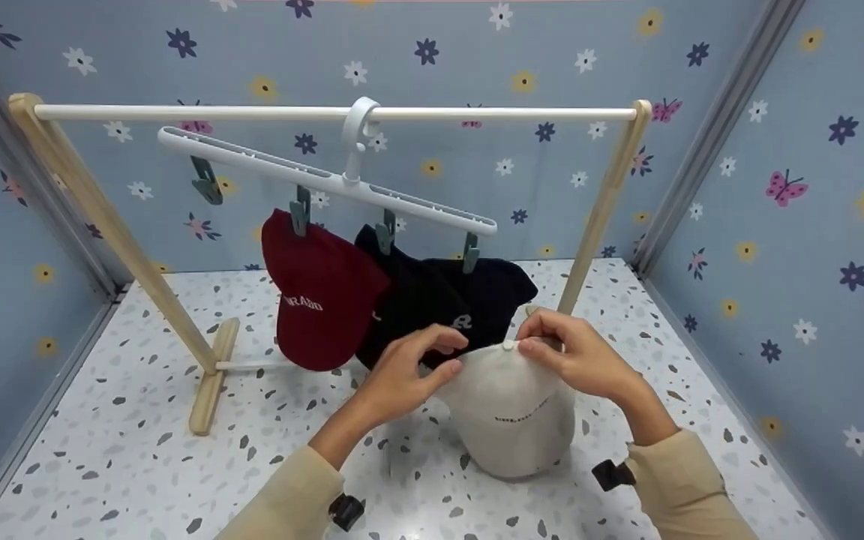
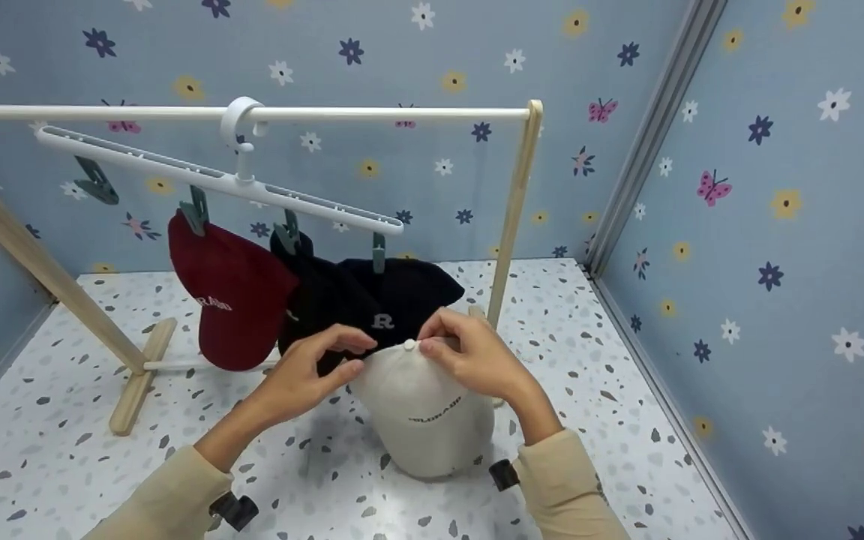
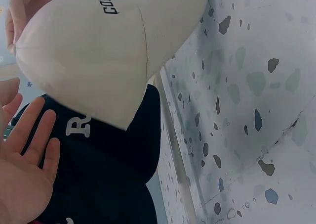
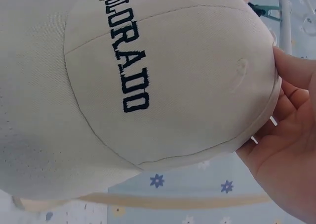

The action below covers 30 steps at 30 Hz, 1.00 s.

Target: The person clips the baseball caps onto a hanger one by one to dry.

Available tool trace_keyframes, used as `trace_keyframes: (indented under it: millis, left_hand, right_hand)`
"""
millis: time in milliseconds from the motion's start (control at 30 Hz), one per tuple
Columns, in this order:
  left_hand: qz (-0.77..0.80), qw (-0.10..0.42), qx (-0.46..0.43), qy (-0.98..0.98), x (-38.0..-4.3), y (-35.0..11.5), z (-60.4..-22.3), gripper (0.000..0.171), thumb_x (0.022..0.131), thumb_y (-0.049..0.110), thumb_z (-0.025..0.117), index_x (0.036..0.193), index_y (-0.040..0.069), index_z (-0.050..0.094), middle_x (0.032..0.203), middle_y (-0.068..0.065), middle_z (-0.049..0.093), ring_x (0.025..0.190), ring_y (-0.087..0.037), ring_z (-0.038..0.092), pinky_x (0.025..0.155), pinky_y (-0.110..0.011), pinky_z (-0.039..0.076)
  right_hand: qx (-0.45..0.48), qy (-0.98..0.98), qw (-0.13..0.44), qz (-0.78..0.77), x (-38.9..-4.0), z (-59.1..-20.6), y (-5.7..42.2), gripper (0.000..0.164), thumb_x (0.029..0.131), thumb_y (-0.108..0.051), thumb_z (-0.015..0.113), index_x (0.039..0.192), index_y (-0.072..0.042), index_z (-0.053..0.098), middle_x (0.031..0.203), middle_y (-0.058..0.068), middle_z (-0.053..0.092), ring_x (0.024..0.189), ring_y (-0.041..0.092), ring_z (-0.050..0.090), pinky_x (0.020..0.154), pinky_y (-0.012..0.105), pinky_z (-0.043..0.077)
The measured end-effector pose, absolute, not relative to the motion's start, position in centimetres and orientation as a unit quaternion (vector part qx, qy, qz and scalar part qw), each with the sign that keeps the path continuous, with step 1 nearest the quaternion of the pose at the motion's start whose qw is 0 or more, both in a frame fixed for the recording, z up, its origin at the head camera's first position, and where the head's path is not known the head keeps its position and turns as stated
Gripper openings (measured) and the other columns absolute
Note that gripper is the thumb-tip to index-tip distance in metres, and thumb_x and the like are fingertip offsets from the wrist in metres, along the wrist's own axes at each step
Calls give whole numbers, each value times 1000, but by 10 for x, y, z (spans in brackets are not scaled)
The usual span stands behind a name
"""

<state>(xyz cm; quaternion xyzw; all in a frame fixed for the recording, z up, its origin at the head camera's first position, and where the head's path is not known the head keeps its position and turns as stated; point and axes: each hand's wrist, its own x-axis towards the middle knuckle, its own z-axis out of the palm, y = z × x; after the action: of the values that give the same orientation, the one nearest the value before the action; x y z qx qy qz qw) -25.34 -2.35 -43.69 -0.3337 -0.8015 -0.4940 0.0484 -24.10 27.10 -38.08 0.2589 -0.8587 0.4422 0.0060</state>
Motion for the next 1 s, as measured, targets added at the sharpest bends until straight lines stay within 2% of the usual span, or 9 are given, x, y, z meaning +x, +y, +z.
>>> trace_keyframes:
  millis: [233,367,667,1000]
  left_hand:
    - [-527,36,-339,-779,-254,-27,-435,23,106,29,69,127,20,66,127,6,71,122,-12,66,112,-40,50]
    - [-540,36,-335,-772,-254,-30,-434,21,106,27,70,125,20,66,121,6,72,117,-12,66,111,-41,51]
    - [-581,8,-323,-747,-248,-43,-428,18,105,25,70,123,21,65,110,3,72,104,-17,67,94,-39,56]
    - [-596,-22,-306,-742,-246,-61,-423,15,104,22,72,119,19,68,113,1,72,108,-18,69,97,-33,58]
  right_hand:
    - [270,-850,18,452,-242,-378,247,10,104,-18,71,105,-9,71,100,3,68,87,17,58,77,26,49]
    - [268,-848,27,456,-242,-378,237,9,104,-16,71,105,-7,71,100,3,67,89,18,58,78,26,49]
    - [260,-843,33,470,-239,-379,221,5,104,-16,71,105,-11,70,103,3,69,95,19,62,82,28,54]
    - [278,-823,10,495,-239,-382,206,9,104,-10,70,105,-2,70,101,7,70,91,16,65,80,25,57]
